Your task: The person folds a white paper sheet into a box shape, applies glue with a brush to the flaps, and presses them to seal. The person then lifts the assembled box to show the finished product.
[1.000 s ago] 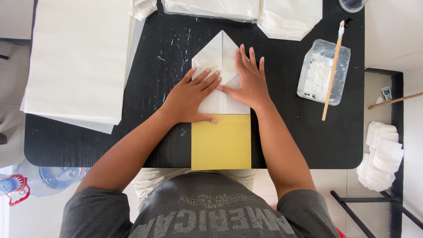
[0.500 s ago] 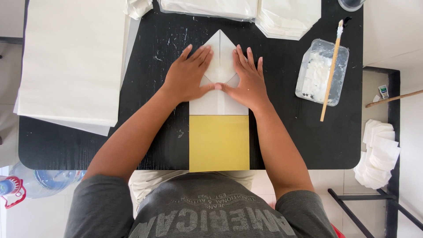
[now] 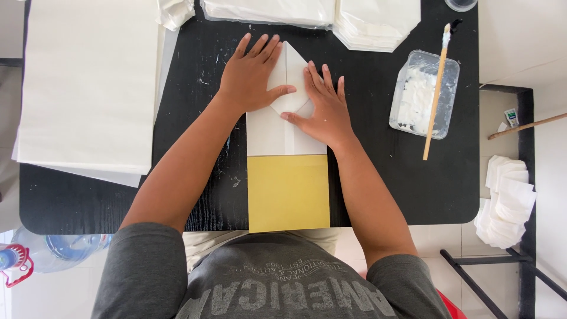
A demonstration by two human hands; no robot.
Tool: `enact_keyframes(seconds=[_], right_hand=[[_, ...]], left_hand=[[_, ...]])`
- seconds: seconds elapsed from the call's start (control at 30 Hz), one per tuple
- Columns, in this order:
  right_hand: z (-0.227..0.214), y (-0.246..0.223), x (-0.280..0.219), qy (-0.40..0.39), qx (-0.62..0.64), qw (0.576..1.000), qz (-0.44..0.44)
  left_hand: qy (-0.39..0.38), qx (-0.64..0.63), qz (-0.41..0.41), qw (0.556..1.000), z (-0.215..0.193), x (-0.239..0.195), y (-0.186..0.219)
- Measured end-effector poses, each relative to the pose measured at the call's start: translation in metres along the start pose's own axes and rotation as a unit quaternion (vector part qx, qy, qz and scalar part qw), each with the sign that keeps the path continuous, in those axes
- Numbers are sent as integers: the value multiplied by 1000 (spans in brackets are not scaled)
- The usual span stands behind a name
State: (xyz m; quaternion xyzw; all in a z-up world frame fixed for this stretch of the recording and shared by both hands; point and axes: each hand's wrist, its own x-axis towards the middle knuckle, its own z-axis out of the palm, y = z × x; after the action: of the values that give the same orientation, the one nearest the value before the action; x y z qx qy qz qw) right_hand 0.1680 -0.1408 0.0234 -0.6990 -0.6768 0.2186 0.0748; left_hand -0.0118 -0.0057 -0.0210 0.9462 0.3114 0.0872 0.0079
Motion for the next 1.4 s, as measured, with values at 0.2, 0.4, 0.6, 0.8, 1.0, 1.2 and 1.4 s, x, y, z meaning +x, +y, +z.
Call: enact_keyframes(seconds=[0.2, 0.4, 0.6, 0.8, 1.0, 1.2, 1.4], right_hand=[[-2, -2, -1, -7, 0, 1000, -2], [9, 7, 3, 27, 9, 1000, -8], [-2, -2, -1, 3, 12, 1000, 4], [-2, -1, -2, -5, 9, 1000, 0], [5, 15, 2, 2, 20, 999, -37], [13, 38, 5, 79, 143, 984, -75], [12, 31, 4, 171, 111, 972, -117]], left_hand=[[-95, 189, -131, 969, -8, -7, 38], [-46, -5, 27, 999, 10, 21, 44], [14, -38, 15, 999, 9, 24, 16], [12, -11, 39, 999, 3, 18, 14], [-11, -31, 93, 995, -4, -16, 21], [-104, -76, 91, 987, -26, -61, 56], [-150, -89, 116, 978, -37, -91, 70]])
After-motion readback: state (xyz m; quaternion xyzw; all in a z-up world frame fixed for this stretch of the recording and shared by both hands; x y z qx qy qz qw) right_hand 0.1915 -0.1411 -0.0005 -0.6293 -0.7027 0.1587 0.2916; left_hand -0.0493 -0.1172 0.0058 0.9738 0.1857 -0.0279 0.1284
